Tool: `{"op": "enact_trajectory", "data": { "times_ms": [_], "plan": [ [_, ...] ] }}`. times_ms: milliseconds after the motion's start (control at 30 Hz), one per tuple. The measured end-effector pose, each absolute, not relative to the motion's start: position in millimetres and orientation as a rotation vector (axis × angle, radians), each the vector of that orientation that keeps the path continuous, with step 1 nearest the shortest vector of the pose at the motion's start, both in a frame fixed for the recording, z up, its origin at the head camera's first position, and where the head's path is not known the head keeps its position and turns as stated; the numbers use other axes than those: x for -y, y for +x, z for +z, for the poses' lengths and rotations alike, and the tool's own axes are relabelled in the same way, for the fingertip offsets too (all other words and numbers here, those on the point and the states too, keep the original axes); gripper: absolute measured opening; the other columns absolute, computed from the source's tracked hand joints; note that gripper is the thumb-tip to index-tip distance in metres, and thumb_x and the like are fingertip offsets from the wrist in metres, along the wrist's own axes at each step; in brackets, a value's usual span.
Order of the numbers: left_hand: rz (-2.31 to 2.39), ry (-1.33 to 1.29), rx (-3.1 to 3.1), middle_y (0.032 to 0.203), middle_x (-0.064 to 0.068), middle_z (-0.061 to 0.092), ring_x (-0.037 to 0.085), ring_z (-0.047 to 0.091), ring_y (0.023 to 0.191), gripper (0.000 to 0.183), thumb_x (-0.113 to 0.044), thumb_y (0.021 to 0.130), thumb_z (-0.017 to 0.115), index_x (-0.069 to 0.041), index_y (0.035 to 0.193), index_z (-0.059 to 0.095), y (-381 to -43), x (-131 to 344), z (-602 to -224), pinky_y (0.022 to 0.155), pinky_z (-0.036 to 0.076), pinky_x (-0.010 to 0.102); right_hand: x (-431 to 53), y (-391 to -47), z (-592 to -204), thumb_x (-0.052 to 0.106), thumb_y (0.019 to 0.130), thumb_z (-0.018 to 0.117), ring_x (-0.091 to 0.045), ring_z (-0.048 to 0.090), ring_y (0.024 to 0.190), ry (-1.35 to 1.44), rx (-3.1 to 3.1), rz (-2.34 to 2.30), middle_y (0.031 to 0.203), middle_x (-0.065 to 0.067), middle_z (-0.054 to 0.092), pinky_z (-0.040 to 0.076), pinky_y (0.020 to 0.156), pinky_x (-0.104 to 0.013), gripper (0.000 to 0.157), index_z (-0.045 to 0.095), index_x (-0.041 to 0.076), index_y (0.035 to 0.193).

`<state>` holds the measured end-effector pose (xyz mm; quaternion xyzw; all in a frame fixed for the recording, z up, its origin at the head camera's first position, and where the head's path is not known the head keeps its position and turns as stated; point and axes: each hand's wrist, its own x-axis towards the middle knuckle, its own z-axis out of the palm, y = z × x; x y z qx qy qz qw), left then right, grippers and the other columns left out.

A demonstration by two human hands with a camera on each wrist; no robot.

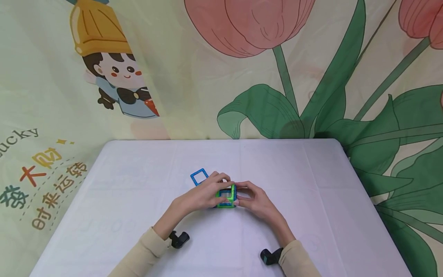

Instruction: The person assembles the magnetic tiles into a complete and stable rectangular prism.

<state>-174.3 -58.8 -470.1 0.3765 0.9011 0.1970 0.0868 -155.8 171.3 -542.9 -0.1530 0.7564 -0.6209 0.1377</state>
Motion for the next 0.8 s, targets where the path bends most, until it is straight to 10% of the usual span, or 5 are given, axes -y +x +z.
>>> {"op": "enact_trajectory", "data": {
  "times_ms": [800],
  "plan": [
    [0.633, 1.134, -2.657, 0.139, 0.005, 0.057, 0.024, 0.046, 0.125, 0.047, -0.022, 0.099, 0.071, -0.007, 0.143, 0.061, -176.5, 61.5, -474.6, 0.101, 0.049, 0.035, -171.1, -155.4, -543.8, 0.013, 0.091, 0.079, -0.038, 0.046, 0.144, -0.454, -2.197, -1.798, 0.152, -0.013, 0.049, 0.05, 0.104, -0.027, 0.052, 0.056, 0.012, 0.137]
  ]
}}
